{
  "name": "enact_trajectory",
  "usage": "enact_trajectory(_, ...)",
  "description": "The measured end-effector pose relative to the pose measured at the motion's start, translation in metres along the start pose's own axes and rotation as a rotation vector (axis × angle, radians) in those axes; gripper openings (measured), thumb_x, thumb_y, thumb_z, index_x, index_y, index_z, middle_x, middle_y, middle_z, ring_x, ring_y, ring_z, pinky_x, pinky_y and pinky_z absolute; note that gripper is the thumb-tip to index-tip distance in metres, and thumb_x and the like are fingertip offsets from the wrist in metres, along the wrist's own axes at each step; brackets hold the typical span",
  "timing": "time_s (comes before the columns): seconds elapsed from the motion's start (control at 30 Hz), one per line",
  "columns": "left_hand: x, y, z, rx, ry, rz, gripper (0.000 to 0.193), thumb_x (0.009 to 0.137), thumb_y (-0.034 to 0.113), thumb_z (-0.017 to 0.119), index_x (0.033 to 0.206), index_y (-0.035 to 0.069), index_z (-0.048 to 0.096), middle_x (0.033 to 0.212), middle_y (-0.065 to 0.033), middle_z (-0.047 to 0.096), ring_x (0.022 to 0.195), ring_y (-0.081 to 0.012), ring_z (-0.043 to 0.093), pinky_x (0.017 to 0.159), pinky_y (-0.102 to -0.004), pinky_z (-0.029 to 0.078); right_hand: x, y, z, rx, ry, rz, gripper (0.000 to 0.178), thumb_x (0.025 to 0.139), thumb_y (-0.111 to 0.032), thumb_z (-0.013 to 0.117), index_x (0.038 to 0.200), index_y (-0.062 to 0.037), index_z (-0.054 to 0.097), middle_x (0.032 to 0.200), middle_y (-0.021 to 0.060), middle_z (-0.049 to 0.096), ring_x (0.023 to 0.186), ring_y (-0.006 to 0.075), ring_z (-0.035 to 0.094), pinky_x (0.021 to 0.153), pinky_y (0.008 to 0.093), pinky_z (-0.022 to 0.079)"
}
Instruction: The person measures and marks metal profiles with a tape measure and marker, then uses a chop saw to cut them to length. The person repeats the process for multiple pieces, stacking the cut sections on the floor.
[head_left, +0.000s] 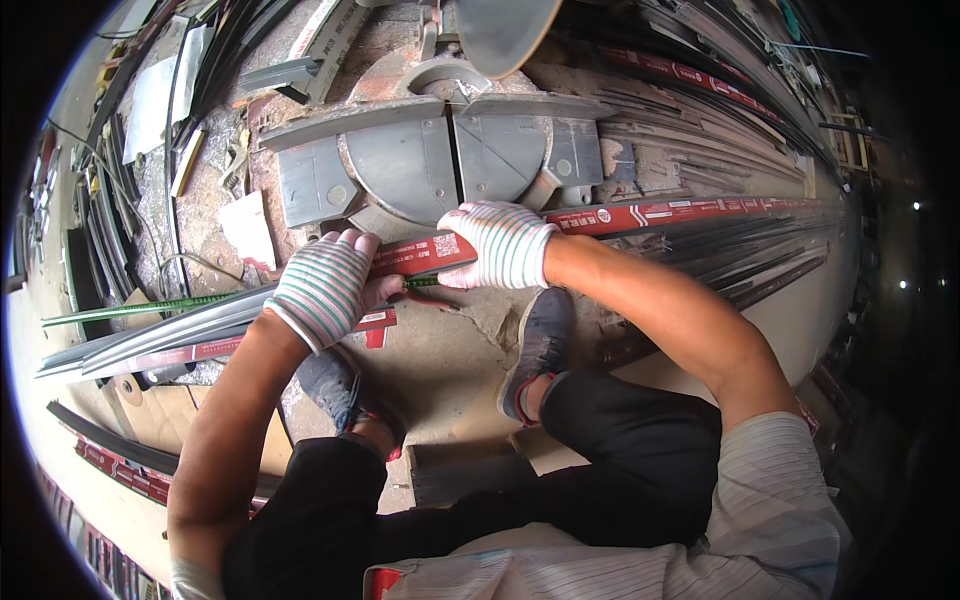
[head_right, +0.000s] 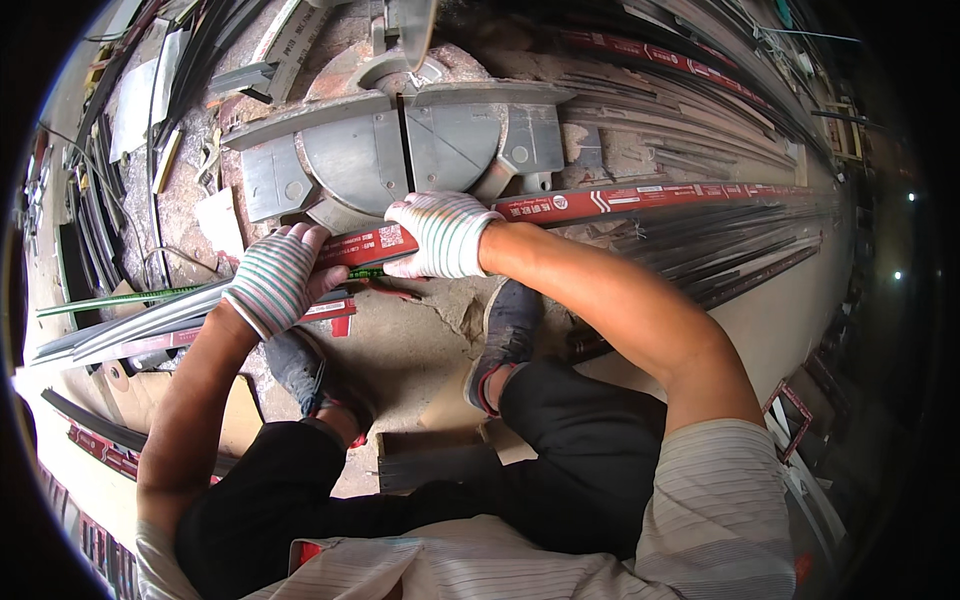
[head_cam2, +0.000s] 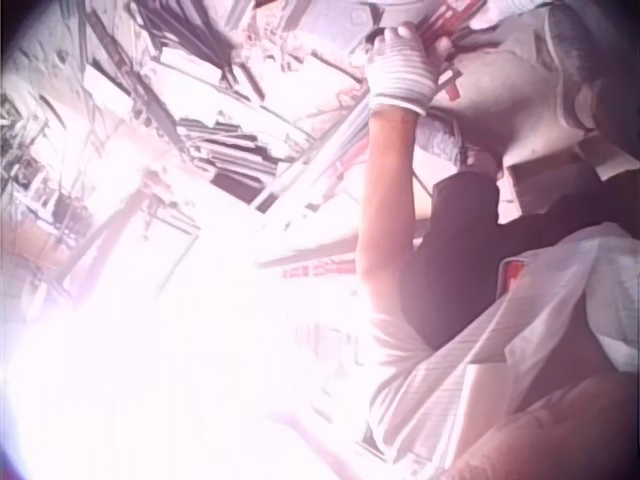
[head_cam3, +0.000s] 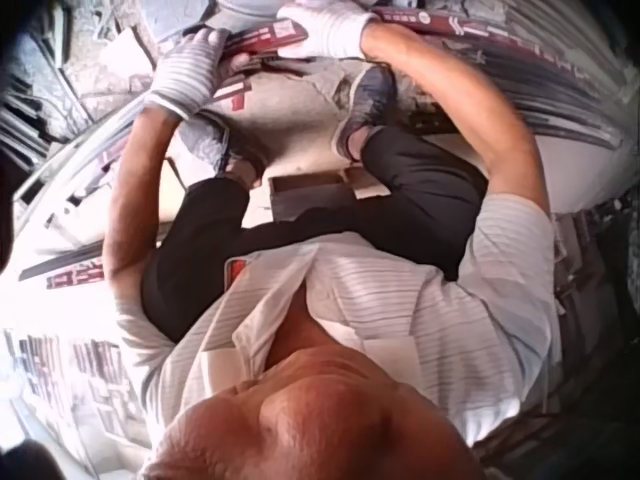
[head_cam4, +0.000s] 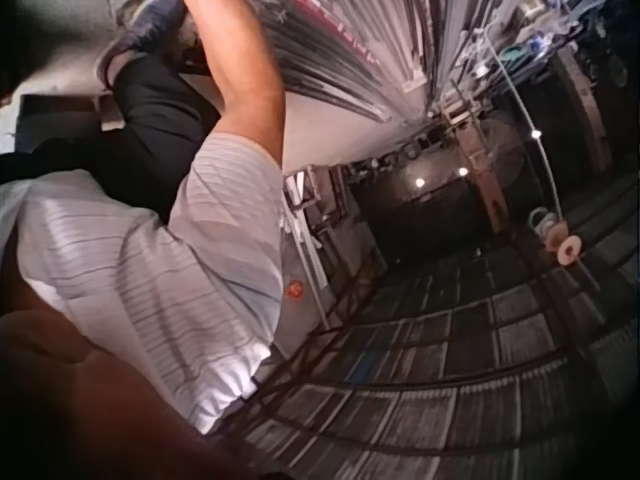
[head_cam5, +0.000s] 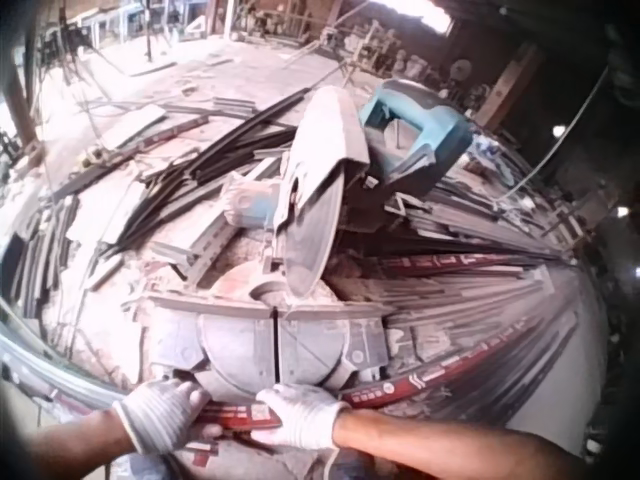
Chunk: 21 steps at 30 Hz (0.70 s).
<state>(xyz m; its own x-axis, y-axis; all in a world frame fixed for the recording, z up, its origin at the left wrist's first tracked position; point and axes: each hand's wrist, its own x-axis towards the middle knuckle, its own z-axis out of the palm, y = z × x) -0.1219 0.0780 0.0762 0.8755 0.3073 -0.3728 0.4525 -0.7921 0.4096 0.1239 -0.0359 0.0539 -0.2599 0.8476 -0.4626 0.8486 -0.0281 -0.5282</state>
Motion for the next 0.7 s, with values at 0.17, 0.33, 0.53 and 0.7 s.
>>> enact_trajectory(0.17, 0.005, 0.002, -0.009, -0.005, -0.049, 0.008, 0.049, 0.093, 0.042, 0.067, 0.118, 0.001, 0.061, 0.102, -0.0195, 0.068, 0.097, -0.039, 0.066, 0.085, -0.0476, 0.052, 0.001, 0.001, -0.001, -0.008, -0.024, 0.041, 0.067, 0.08, -0.05, 0.078, 0.124, -0.0029, 0.061, 0.118, 0.018, 0.065, 0.112, 0.0349, 0.064, 0.098, 0.0435, 0.051)
enact_trajectory(0.33, 0.009, 0.0, -0.015, -0.006, -0.032, 0.064, 0.044, 0.092, 0.039, 0.069, 0.115, 0.002, 0.063, 0.094, -0.0198, 0.07, 0.09, -0.0402, 0.067, 0.081, -0.0486, 0.052, 0.006, 0.001, -0.001, -0.027, -0.064, 0.078, 0.067, 0.08, -0.05, 0.078, 0.123, -0.0018, 0.061, 0.123, 0.0202, 0.065, 0.114, 0.0358, 0.064, 0.098, 0.0457, 0.052)
enact_trajectory(0.53, 0.009, -0.007, -0.016, -0.042, -0.069, 0.078, 0.048, 0.091, 0.035, 0.069, 0.125, 0.002, 0.062, 0.092, -0.0205, 0.07, 0.087, -0.0409, 0.068, 0.079, -0.0479, 0.053, -0.017, 0.028, -0.011, -0.035, -0.141, 0.162, 0.064, 0.079, -0.041, 0.08, 0.123, 0.0013, 0.06, 0.12, 0.021, 0.063, 0.113, 0.0362, 0.062, 0.101, 0.0425, 0.049)
enact_trajectory(0.7, 0.001, -0.019, -0.018, -0.094, -0.124, 0.007, 0.044, 0.092, 0.033, 0.07, 0.122, 0.002, 0.061, 0.091, -0.0222, 0.069, 0.087, -0.042, 0.068, 0.077, -0.0467, 0.054, -0.066, 0.078, -0.017, -0.023, 0.004, 0.147, 0.053, 0.078, -0.037, 0.08, 0.115, -0.0028, 0.064, 0.112, 0.0194, 0.067, 0.107, 0.0371, 0.065, 0.094, 0.0449, 0.051)
